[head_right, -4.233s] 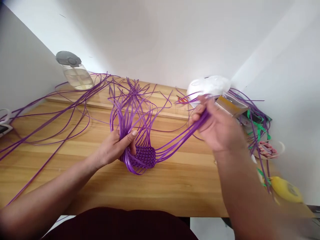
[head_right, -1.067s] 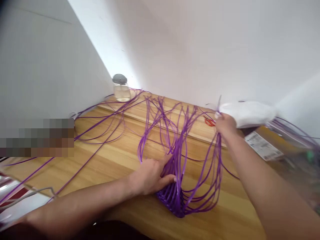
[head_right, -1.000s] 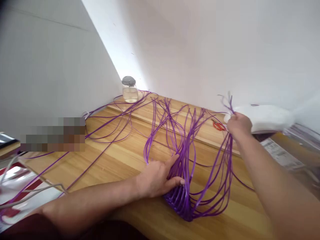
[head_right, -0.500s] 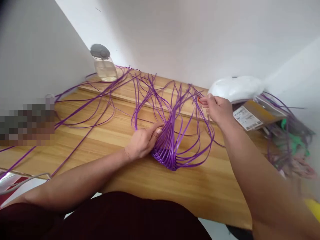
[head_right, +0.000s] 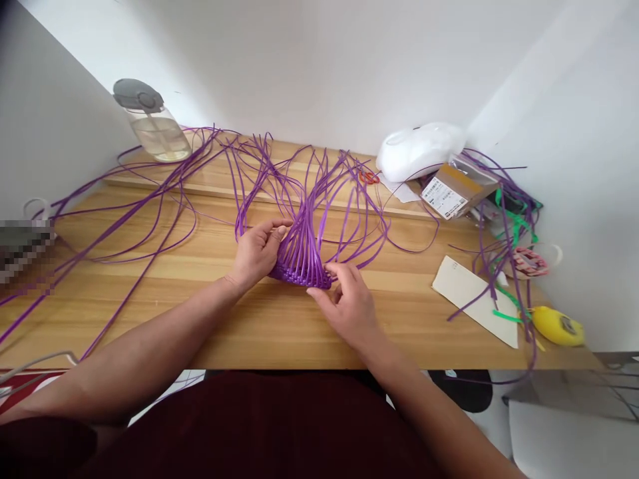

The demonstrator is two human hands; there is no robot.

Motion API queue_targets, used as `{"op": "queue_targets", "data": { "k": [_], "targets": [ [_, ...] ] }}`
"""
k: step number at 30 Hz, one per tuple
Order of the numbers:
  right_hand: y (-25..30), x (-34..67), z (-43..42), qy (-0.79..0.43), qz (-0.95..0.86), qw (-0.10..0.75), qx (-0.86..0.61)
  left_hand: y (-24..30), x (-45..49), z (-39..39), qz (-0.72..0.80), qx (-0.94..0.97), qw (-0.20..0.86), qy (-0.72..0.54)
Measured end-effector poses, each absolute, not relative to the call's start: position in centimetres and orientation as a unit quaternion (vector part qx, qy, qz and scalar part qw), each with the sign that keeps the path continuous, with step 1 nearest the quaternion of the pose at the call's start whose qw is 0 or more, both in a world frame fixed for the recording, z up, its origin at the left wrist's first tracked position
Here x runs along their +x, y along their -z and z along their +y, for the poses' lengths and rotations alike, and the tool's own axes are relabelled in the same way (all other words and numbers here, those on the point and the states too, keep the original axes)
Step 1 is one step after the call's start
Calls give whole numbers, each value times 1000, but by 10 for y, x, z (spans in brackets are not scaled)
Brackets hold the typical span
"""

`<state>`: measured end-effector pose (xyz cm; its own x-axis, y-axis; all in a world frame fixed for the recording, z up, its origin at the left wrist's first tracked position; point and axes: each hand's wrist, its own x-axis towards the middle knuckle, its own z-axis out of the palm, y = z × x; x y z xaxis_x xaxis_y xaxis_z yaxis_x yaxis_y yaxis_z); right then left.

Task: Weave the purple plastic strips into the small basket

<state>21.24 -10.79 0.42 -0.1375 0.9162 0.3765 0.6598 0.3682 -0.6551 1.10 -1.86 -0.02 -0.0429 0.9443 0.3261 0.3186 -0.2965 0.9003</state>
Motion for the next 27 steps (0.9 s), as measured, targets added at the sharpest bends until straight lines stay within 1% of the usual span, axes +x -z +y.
{"op": "queue_targets", "data": {
  "k": [4, 6, 8, 10, 13, 15, 18, 20, 22, 25, 26, 27],
  "targets": [
    [-20, 209, -88, -190, -748, 356, -528, -4, 10, -16, 456, 581, 377, -559],
    [-38, 215, -80, -168, -745, 342, -548, -7, 11, -19, 411, 577, 418, -568],
    [-55, 224, -72, -137, -745, 315, -572, -8, 12, -24, 371, 610, 439, -545],
    [-67, 234, -65, -132, -750, 250, -598, -7, 14, -29, 354, 676, 413, -498],
    [-70, 241, -53, -159, -761, 142, -613, -2, 19, -37, 370, 740, 353, -437],
    [-65, 237, -44, -162, -763, 114, -616, 1, 21, -39, 390, 747, 333, -423],
    [-60, 225, -29, -205, -754, 131, -609, 4, 21, -37, 405, 746, 322, -418],
    [-63, 217, -19, -268, -735, 170, -599, 5, 21, -34, 410, 734, 341, -421],
    [-74, 210, -9, -356, -705, 224, -571, 6, 20, -30, 400, 704, 395, -433],
    [-99, 204, 15, -508, -656, 284, -481, 5, 18, -28, 345, 660, 519, -420],
    [-109, 202, 28, -532, -643, 302, -460, 4, 18, -28, 322, 651, 557, -403],
    [-119, 200, 44, -529, -636, 327, -458, 2, 18, -29, 301, 646, 590, -380]
  ]
}}
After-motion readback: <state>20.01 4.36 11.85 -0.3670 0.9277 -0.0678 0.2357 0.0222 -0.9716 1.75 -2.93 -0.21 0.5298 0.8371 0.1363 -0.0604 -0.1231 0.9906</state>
